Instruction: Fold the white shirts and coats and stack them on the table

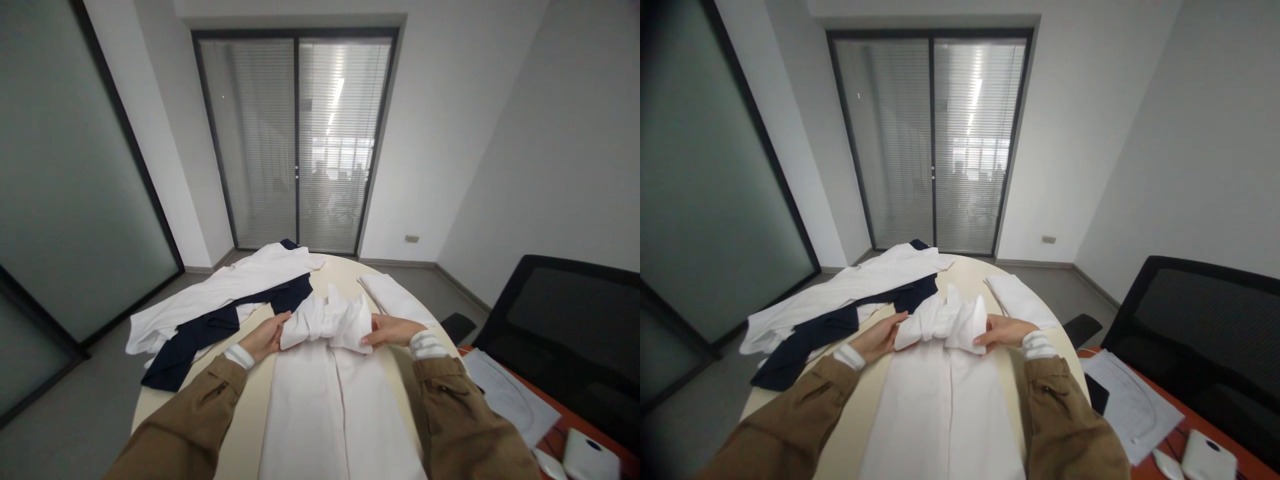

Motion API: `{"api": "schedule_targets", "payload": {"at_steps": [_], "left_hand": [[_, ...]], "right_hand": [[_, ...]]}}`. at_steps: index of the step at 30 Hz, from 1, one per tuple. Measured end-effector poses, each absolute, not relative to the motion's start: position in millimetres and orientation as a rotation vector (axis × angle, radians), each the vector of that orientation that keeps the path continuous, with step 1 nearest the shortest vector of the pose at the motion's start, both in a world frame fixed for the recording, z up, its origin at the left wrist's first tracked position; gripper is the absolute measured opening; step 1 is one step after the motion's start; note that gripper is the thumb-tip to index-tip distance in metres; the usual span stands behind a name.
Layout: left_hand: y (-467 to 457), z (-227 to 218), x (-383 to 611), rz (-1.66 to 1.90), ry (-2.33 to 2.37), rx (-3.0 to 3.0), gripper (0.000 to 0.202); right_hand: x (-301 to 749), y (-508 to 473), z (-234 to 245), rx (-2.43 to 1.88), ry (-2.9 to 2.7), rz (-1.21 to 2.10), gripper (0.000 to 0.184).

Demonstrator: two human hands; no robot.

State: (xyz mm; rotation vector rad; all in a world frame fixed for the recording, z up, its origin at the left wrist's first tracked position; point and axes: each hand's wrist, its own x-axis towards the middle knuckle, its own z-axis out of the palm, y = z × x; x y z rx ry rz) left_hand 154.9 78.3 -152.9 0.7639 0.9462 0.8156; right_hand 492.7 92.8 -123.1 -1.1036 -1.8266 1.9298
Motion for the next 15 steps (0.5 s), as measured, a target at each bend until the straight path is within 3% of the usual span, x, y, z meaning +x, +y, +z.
{"api": "schedule_targets", "payload": {"at_steps": [9, 15], "left_hand": [[95, -169, 174, 1.239, 0.972, 1.271, 0.038], [91, -164, 178, 1.292, 0.686, 0.903, 0.03]], "right_hand": [[480, 115, -149, -1.024, -1.891, 1.451, 0.05], [481, 124, -162, -0.964, -1.69, 1.352, 0.051]]}}
